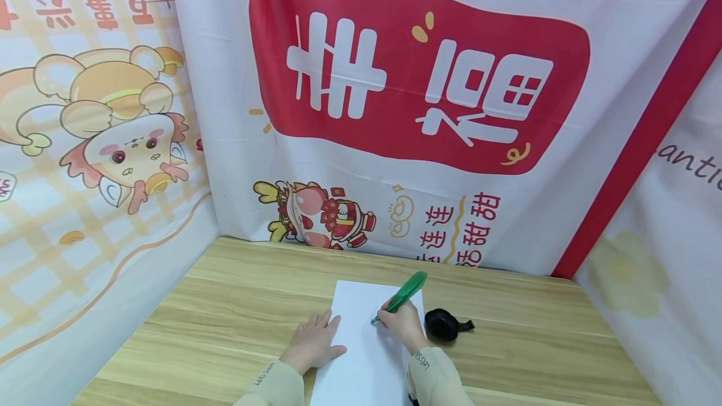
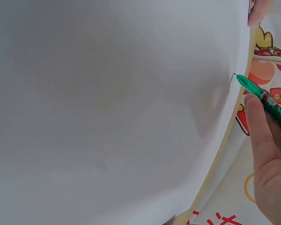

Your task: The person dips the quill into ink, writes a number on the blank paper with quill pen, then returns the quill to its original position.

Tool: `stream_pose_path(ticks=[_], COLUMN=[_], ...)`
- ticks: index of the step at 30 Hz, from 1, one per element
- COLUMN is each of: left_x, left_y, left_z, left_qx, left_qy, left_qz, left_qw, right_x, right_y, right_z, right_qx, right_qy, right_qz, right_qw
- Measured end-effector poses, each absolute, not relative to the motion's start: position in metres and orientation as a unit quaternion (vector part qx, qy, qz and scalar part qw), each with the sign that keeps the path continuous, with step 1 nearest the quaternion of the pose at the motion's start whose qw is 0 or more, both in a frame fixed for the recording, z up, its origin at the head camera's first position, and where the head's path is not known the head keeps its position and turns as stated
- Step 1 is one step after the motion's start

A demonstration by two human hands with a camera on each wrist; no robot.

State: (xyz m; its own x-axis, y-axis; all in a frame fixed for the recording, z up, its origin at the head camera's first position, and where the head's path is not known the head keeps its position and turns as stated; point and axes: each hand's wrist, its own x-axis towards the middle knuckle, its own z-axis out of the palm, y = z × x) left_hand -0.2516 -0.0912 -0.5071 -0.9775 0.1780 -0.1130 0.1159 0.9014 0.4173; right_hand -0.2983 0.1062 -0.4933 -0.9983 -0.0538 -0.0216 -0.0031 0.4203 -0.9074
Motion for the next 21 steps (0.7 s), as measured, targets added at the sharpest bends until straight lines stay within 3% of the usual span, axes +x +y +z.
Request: stream_pose_path(ticks=[21], left_x=[-0.2503], left_y=[-0.0912], left_z=[-0.5017], left_qx=[0.075], left_qy=[0.969], left_qz=[0.223], left_qw=[0.080], right_x=[-0.2908], right_y=[0.1104], right_z=[-0.4919], right_qx=[-0.041], right_qy=[0.849], right_qz=[-0.526], right_qw=[0.042])
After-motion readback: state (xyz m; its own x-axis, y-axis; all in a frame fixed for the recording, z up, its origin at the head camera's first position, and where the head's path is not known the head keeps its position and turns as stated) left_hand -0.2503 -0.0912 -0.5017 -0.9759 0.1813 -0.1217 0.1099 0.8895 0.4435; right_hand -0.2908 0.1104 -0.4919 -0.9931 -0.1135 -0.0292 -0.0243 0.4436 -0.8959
